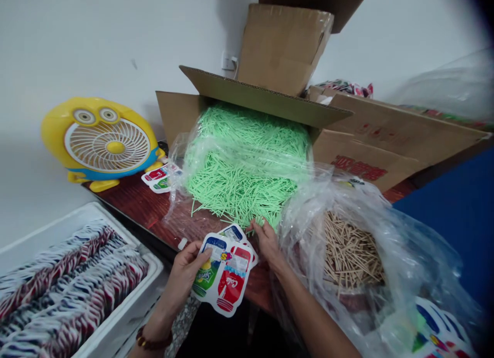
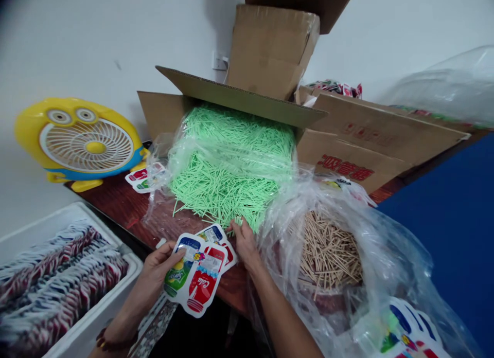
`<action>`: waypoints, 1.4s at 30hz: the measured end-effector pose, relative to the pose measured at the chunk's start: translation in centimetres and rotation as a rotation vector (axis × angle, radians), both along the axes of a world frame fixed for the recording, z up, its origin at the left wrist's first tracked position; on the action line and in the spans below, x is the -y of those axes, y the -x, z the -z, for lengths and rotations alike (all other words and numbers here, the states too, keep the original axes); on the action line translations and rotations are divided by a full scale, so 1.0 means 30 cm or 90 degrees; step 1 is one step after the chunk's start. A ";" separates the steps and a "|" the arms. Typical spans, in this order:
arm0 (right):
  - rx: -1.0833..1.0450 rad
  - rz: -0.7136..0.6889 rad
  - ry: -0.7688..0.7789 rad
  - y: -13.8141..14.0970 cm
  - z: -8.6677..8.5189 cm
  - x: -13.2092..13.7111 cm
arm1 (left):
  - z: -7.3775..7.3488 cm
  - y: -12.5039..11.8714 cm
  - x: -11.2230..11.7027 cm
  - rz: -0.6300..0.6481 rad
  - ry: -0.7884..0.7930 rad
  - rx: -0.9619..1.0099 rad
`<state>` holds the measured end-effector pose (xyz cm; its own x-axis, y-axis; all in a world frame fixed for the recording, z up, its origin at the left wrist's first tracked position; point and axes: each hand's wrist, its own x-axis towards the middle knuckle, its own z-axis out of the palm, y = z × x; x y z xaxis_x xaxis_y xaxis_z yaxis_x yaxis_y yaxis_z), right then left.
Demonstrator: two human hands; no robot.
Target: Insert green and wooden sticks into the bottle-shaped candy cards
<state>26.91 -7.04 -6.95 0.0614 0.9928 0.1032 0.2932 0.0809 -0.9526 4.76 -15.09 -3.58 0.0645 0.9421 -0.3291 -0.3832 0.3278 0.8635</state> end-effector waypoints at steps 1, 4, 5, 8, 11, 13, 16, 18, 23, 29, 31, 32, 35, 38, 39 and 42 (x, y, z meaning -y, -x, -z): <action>-0.020 0.005 -0.003 0.000 -0.003 0.000 | -0.001 0.002 0.003 0.001 0.000 -0.002; -0.096 0.012 -0.003 -0.002 -0.008 0.012 | -0.009 0.003 0.008 0.011 0.000 -0.001; -0.105 0.005 0.002 -0.002 -0.006 0.020 | -0.013 0.000 0.009 0.019 -0.001 0.002; -0.095 -0.014 0.026 -0.005 0.004 0.038 | -0.027 -0.013 0.009 0.036 0.001 0.002; -0.154 0.027 0.041 -0.009 0.002 0.032 | -0.034 -0.028 0.008 0.044 -0.002 -0.014; -0.209 0.064 0.036 -0.016 -0.018 0.016 | -0.033 -0.036 0.009 0.063 -0.002 -0.023; -0.365 0.081 0.045 -0.029 -0.073 0.003 | -0.026 -0.055 0.006 0.114 0.005 -0.035; -0.469 0.073 0.065 -0.033 -0.113 0.011 | -0.022 -0.074 0.002 0.141 0.006 -0.048; -0.601 0.017 0.112 -0.016 -0.179 0.083 | -0.026 -0.136 -0.014 0.141 0.001 -0.099; -0.106 -0.144 0.129 -0.030 -0.217 0.186 | -0.030 -0.154 -0.026 0.165 -0.016 -0.122; 0.072 -0.209 0.073 -0.038 -0.225 0.207 | -0.023 -0.149 -0.026 0.188 -0.019 -0.135; 0.134 -0.240 0.040 -0.039 -0.226 0.215 | -0.018 -0.147 -0.024 0.200 -0.021 -0.147; 0.244 -0.307 -0.019 -0.034 -0.221 0.236 | 0.004 -0.141 -0.007 0.230 -0.047 -0.205; 0.247 -0.322 -0.001 -0.033 -0.206 0.261 | 0.023 -0.139 0.021 0.260 -0.084 -0.272; 0.225 -0.322 0.013 -0.035 -0.201 0.270 | 0.024 -0.139 0.030 0.271 -0.096 -0.292; 0.114 -0.309 0.061 -0.049 -0.194 0.289 | 0.006 -0.141 0.045 0.289 -0.142 -0.335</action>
